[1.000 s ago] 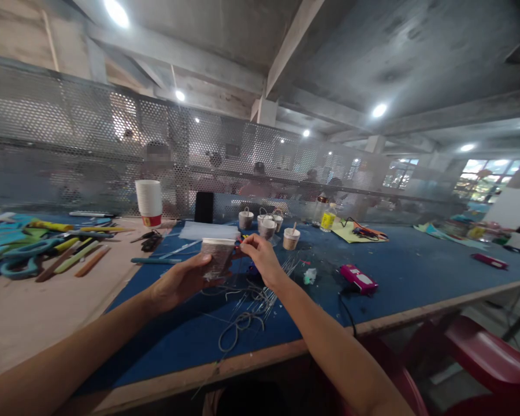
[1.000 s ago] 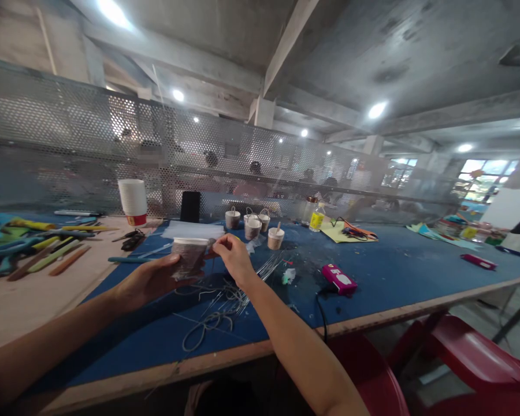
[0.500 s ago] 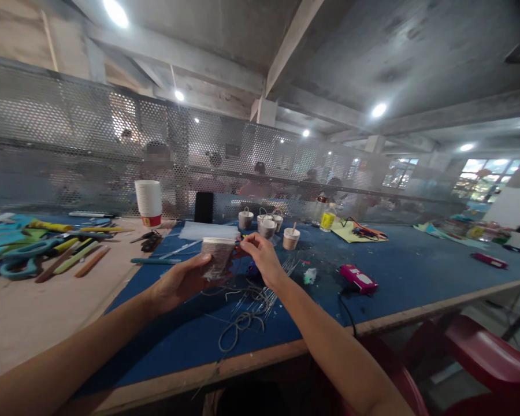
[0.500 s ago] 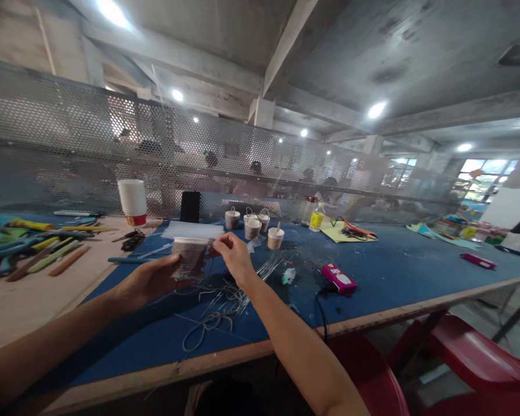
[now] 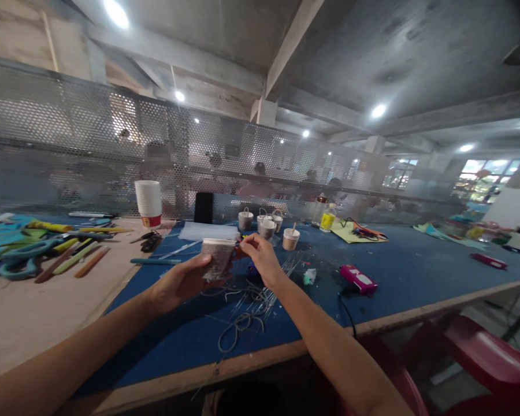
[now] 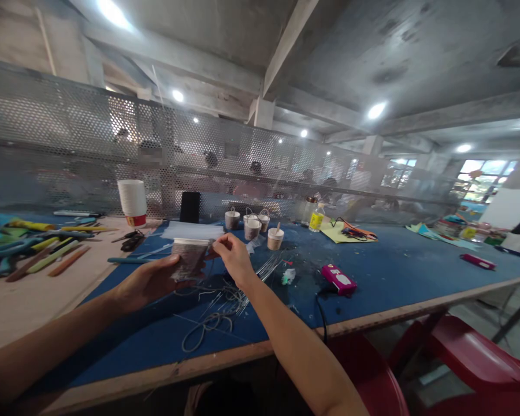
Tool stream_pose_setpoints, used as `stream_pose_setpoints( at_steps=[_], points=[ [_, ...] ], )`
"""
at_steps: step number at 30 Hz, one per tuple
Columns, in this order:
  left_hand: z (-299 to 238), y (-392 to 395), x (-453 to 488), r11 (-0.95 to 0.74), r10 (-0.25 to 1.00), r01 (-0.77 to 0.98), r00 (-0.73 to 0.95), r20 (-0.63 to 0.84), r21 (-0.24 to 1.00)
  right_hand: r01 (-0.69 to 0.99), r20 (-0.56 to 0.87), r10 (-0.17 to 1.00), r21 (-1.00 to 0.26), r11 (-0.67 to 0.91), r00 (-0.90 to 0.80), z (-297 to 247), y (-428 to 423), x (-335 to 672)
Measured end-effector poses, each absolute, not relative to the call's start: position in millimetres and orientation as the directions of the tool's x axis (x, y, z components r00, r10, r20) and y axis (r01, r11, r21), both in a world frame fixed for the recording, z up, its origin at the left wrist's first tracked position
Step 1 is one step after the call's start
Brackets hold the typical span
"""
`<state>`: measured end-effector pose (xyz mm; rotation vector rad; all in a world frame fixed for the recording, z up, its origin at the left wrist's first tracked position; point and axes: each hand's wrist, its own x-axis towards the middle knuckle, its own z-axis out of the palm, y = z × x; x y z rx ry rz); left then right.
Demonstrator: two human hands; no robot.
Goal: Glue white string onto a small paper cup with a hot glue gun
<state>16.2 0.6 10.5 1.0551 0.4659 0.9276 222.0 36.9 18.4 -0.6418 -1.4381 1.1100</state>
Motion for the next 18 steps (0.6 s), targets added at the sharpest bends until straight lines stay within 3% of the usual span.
stream_pose_setpoints(
  at_steps=[12,18],
  points=[
    [7.5,1.6,15.1,0.172,0.850,-0.375,0.524,0.056,0.911,-0.097,0.399,0.904,-0.916,0.388,-0.156,22.8,32.6,221.0],
    [7.5,1.5,17.0,0.183,0.848,-0.389,0.527,0.055,0.903,-0.144,0.391,0.899,-0.918,0.368,-0.195,21.2,33.6,220.8]
  ],
)
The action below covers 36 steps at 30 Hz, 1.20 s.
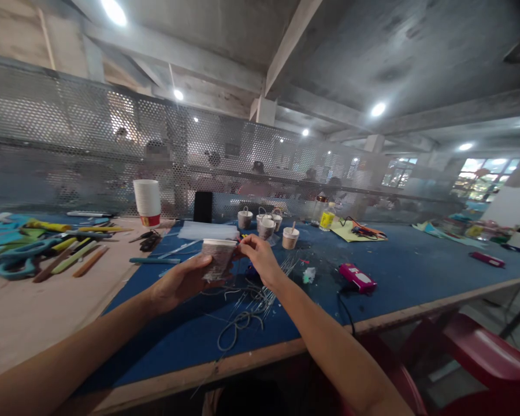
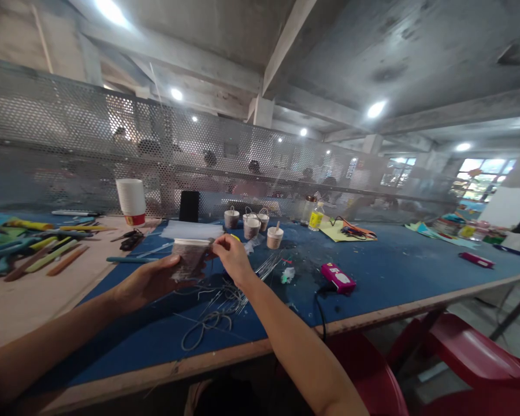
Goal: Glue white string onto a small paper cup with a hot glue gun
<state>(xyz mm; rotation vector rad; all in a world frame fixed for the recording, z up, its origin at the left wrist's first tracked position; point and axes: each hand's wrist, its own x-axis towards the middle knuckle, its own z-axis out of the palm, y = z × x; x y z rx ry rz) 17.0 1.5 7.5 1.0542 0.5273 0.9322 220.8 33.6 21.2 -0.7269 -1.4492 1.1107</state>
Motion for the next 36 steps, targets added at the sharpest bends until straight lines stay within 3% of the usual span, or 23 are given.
stream_pose_setpoints(
  at_steps=[7,21,26,30,36],
  points=[
    [2,5,16,0.180,0.841,-0.395,0.536,0.067,0.901,-0.183,0.379,0.904,-0.920,0.346,-0.199,17,39,220],
    [1,7,17,0.175,0.852,-0.388,0.521,0.058,0.905,-0.311,0.201,0.947,-0.943,0.118,-0.249,13,41,220],
    [1,10,14,0.193,0.855,-0.403,0.516,0.048,0.895,-0.294,0.270,0.929,-0.936,0.192,-0.253,6,44,217],
    [4,10,15,0.115,0.900,-0.393,0.430,0.071,0.912,-0.251,0.322,0.911,-0.933,0.259,-0.258,2,47,216],
    [4,13,19,0.044,0.936,-0.363,0.340,0.089,0.931,-0.026,0.425,0.898,-0.905,0.425,-0.109,1,54,220]
  ],
)
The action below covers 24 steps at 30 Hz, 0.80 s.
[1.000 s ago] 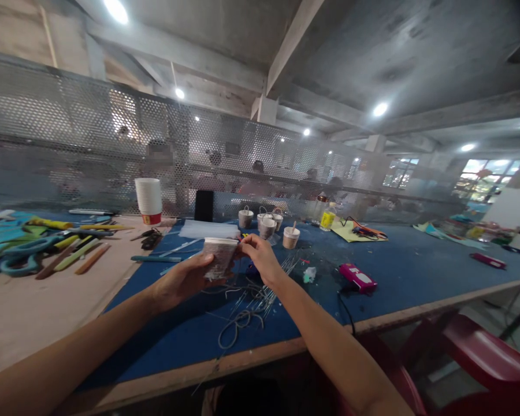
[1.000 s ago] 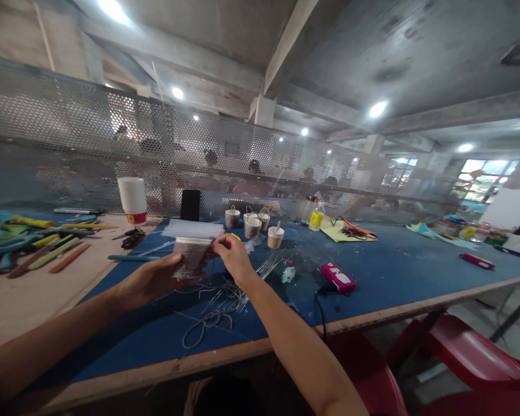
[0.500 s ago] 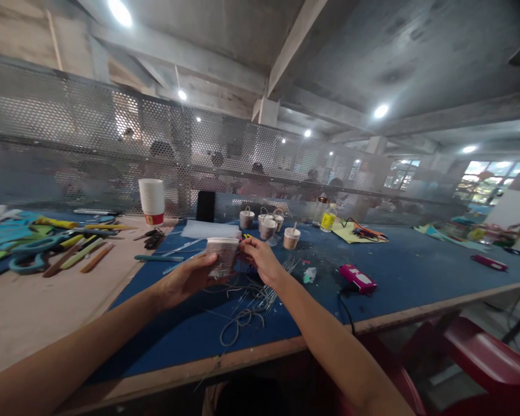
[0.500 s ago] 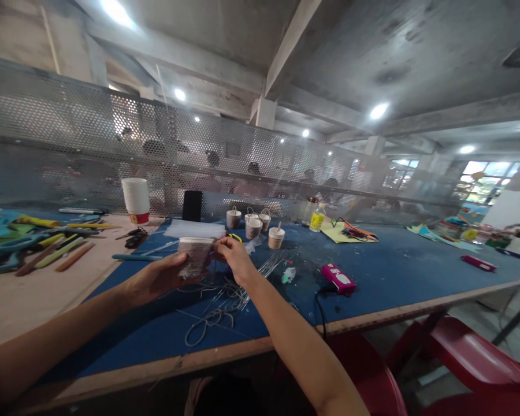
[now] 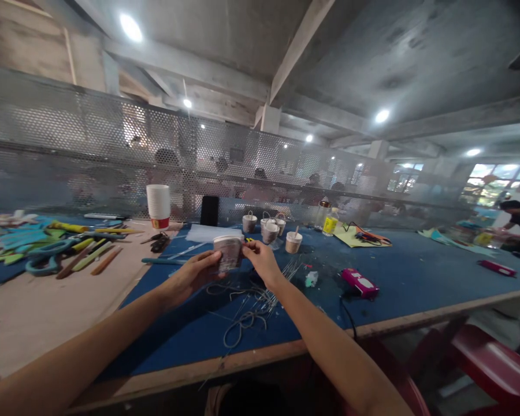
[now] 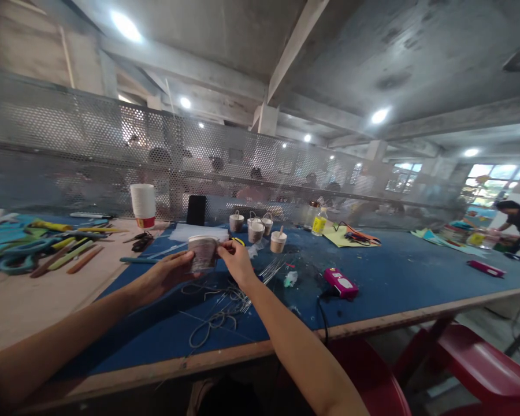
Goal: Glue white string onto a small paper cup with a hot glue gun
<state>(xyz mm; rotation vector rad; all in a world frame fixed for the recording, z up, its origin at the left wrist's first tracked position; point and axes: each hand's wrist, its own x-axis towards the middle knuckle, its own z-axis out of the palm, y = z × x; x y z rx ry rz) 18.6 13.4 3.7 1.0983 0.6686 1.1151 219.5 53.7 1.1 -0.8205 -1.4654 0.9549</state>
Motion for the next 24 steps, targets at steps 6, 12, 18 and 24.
stream_pose_setpoints(
  at_steps=[6,12,18,24],
  points=[
    [4,8,26,0.051,0.928,-0.334,0.365,0.079,0.941,0.170,0.512,0.854,-0.837,0.521,-0.093,4,47,219],
    [4,5,25,0.015,0.927,-0.233,0.367,0.073,0.972,0.229,0.565,0.810,-0.777,0.586,-0.157,7,34,213],
    [4,5,24,0.011,0.926,-0.228,0.369,0.076,0.974,0.228,0.576,0.801,-0.768,0.599,-0.163,8,33,217],
    [8,2,23,0.022,0.929,-0.220,0.365,0.061,0.975,0.230,0.593,0.789,-0.755,0.614,-0.161,12,30,217]
  ],
)
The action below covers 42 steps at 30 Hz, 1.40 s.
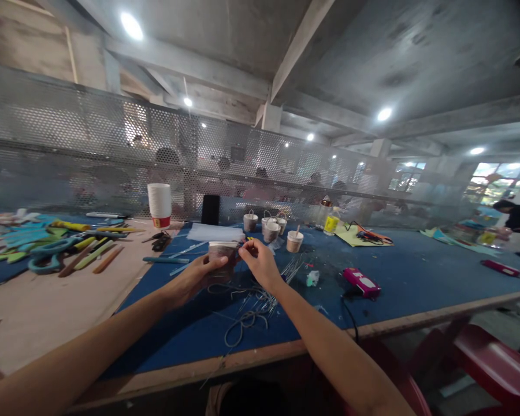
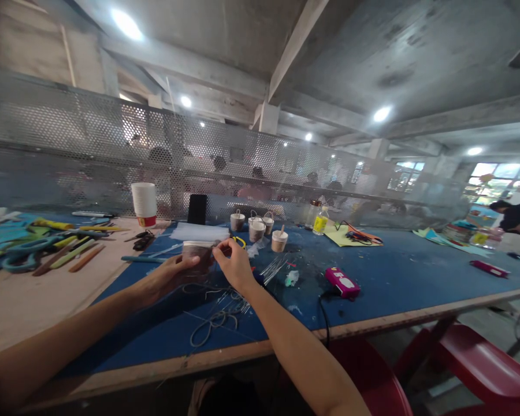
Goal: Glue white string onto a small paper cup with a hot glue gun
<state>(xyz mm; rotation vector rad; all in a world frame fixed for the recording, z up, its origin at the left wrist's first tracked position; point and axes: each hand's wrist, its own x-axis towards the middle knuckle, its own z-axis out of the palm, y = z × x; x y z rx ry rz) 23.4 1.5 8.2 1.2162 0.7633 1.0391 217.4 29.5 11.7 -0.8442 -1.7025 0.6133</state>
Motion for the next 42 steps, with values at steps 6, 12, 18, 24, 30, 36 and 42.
stream_pose_setpoints(
  at_steps=[6,12,18,24,30,36,42],
  points=[
    [8.9,1.6,25.2,0.026,0.931,-0.204,0.362,0.051,0.979,0.216,0.585,0.797,-0.768,0.603,-0.146,11.4,31.3,218.2],
    [7.5,3.2,28.1,0.019,0.943,-0.194,0.331,0.047,0.981,0.218,0.589,0.799,-0.770,0.600,-0.122,10.5,33.1,218.7],
    [5.9,5.4,26.6,0.033,0.941,-0.193,0.336,0.035,0.981,0.175,0.591,0.798,-0.778,0.603,-0.118,12.1,30.7,218.6],
    [5.8,4.6,26.9,0.045,0.947,-0.215,0.319,0.027,0.976,0.171,0.596,0.793,-0.775,0.609,-0.122,12.1,30.2,219.5],
    [11.8,-0.7,25.2,0.039,0.925,-0.205,0.378,0.043,0.978,0.169,0.581,0.803,-0.785,0.596,-0.132,14.9,26.9,219.0],
    [10.4,1.3,27.4,0.026,0.949,-0.201,0.313,0.039,0.979,0.195,0.593,0.792,-0.768,0.610,-0.144,16.8,25.2,218.6],
    [9.4,1.6,28.8,0.028,0.951,-0.188,0.309,0.032,0.982,0.173,0.587,0.800,-0.781,0.601,-0.127,15.0,27.3,218.9]
  ],
)
